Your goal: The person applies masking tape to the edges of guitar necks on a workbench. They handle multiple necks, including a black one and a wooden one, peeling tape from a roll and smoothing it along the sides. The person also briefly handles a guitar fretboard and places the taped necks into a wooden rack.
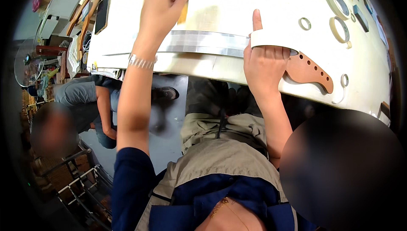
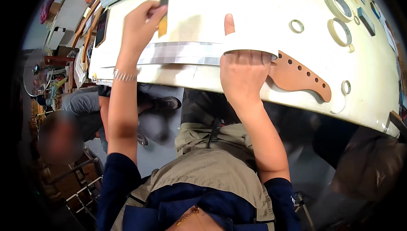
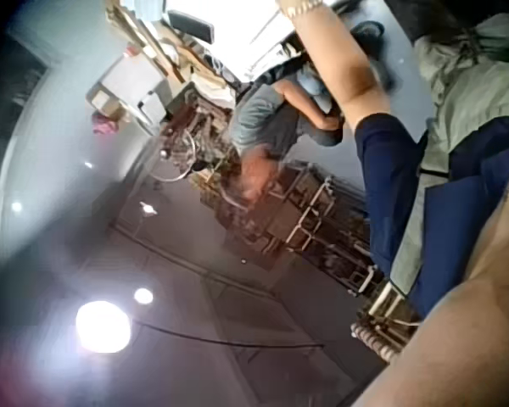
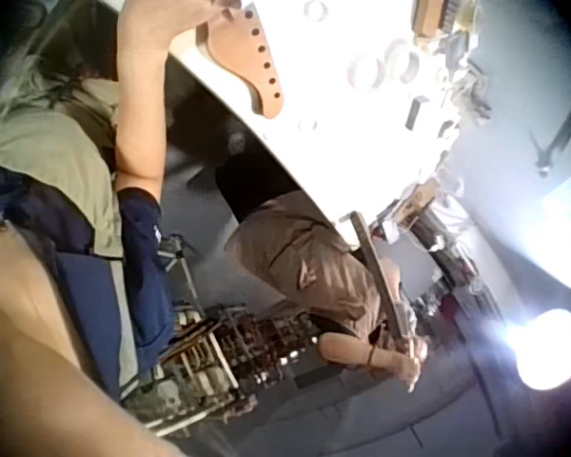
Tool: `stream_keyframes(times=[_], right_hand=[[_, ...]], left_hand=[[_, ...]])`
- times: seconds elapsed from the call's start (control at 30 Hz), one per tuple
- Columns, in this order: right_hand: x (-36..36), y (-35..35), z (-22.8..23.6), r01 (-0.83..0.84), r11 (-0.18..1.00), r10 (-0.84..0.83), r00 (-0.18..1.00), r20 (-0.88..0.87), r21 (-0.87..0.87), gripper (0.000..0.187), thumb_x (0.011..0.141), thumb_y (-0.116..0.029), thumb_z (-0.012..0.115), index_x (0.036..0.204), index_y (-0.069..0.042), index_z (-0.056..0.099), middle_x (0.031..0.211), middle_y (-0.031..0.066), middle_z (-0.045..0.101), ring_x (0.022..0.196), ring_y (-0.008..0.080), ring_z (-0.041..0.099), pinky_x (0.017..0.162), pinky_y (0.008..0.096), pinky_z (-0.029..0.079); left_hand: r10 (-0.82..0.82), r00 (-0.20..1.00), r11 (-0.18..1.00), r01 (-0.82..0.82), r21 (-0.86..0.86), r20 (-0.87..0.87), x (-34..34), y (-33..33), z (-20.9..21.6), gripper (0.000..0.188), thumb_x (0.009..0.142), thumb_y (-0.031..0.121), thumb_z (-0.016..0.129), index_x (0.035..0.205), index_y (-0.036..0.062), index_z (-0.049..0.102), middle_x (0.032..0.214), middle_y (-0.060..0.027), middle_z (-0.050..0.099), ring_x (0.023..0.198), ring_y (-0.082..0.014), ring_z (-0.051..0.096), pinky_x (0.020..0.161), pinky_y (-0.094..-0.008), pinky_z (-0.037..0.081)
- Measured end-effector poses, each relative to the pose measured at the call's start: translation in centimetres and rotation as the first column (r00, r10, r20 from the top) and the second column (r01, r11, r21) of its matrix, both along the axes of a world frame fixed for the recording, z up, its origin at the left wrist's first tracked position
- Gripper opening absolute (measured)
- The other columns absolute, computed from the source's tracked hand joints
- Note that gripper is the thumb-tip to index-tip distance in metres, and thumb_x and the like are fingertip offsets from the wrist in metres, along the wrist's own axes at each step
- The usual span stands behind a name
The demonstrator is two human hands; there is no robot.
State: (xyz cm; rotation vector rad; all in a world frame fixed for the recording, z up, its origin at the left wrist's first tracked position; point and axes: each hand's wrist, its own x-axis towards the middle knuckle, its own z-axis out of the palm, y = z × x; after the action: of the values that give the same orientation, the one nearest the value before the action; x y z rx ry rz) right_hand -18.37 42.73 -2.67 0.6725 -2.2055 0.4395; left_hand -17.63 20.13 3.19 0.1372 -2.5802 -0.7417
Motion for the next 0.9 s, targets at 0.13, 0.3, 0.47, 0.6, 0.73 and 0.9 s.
stream_keyframes(times=[0.13, 0.3, 0.47, 0.6, 0.73, 0.9], right_hand=[[-0.2, 0.1, -0.7, -0.006, 1.000, 0.006, 0.997, 0.074, 0.005, 0.064, 0.066, 0.000, 0.057, 0.129, -0.007, 0.051, 0.095, 0.0107, 0.058, 0.088, 0.0260, 0.055, 0.086, 0.0394, 0.041], [0.2, 0.3, -0.5, -0.029, 0.999, 0.026, 0.994, 0.106, 0.022, 0.056, 0.078, -0.007, 0.061, 0.133, -0.008, 0.046, 0.090, 0.0068, 0.059, 0.081, 0.0227, 0.051, 0.076, 0.0360, 0.039], [1.6, -0.1, 1.3, -0.223, 0.954, 0.271, 0.928, 0.257, -0.201, 0.043, 0.079, -0.006, 0.060, 0.121, -0.006, 0.056, 0.094, 0.0112, 0.059, 0.085, 0.0238, 0.051, 0.079, 0.0380, 0.039], [7.5, -0.4, 4.5, -0.908, 0.332, 0.932, 0.358, -0.060, -0.255, 0.032, 0.081, -0.009, 0.055, 0.112, -0.011, 0.062, 0.082, 0.0038, 0.053, 0.085, 0.0195, 0.058, 0.085, 0.0356, 0.048], [2.7, 3.3, 6.5, -0.633, 0.711, 0.678, 0.733, 0.058, -0.307, 0.035, 0.075, -0.001, 0.063, 0.110, -0.005, 0.061, 0.083, 0.0072, 0.058, 0.085, 0.0219, 0.062, 0.076, 0.0336, 0.050], [-15.7, 10.8, 5.7, 0.040, 0.996, -0.073, 0.903, 0.423, 0.085, 0.037, 0.081, -0.023, 0.067, 0.114, -0.008, 0.058, 0.093, 0.0122, 0.065, 0.083, 0.0290, 0.062, 0.075, 0.0365, 0.049]], left_hand=[[-0.101, 0.990, 0.780, 0.017, 0.625, 0.100, 6.6, 3.7, -0.2, 0.042, 0.082, 0.012, 0.068, 0.118, -0.0052, 0.054, 0.064, -0.0018, 0.060, 0.056, -0.0034, 0.054, 0.049, -0.0157, 0.044], [-0.083, 0.972, 0.666, -0.112, 0.738, 0.222, 7.8, 5.4, -2.0, 0.037, 0.084, 0.009, 0.066, 0.116, -0.0057, 0.055, 0.066, -0.0010, 0.059, 0.052, -0.0029, 0.051, 0.045, -0.0152, 0.039], [-0.037, 0.956, 0.696, -0.184, 0.694, 0.291, 7.6, 5.4, -2.0, 0.031, 0.084, 0.006, 0.064, 0.113, -0.0050, 0.058, 0.065, -0.0004, 0.058, 0.052, -0.0026, 0.050, 0.044, -0.0169, 0.038], [0.004, 0.965, 0.593, -0.213, 0.777, 0.261, 7.4, 6.3, -2.1, 0.030, 0.084, 0.004, 0.062, 0.113, -0.0070, 0.058, 0.065, 0.0001, 0.056, 0.051, -0.0024, 0.047, 0.044, -0.0175, 0.036], [-0.010, 0.936, 0.723, -0.237, 0.649, 0.352, 7.5, 4.5, -2.2, 0.034, 0.085, 0.003, 0.061, 0.117, -0.0064, 0.055, 0.064, 0.0002, 0.056, 0.052, -0.0026, 0.048, 0.043, -0.0165, 0.034], [0.052, 0.988, 0.799, -0.127, 0.587, 0.144, 2.7, -2.3, 0.8, 0.050, 0.085, 0.015, 0.064, 0.129, -0.0012, 0.045, 0.067, -0.0042, 0.063, 0.056, -0.0048, 0.053, 0.045, -0.0169, 0.036]])
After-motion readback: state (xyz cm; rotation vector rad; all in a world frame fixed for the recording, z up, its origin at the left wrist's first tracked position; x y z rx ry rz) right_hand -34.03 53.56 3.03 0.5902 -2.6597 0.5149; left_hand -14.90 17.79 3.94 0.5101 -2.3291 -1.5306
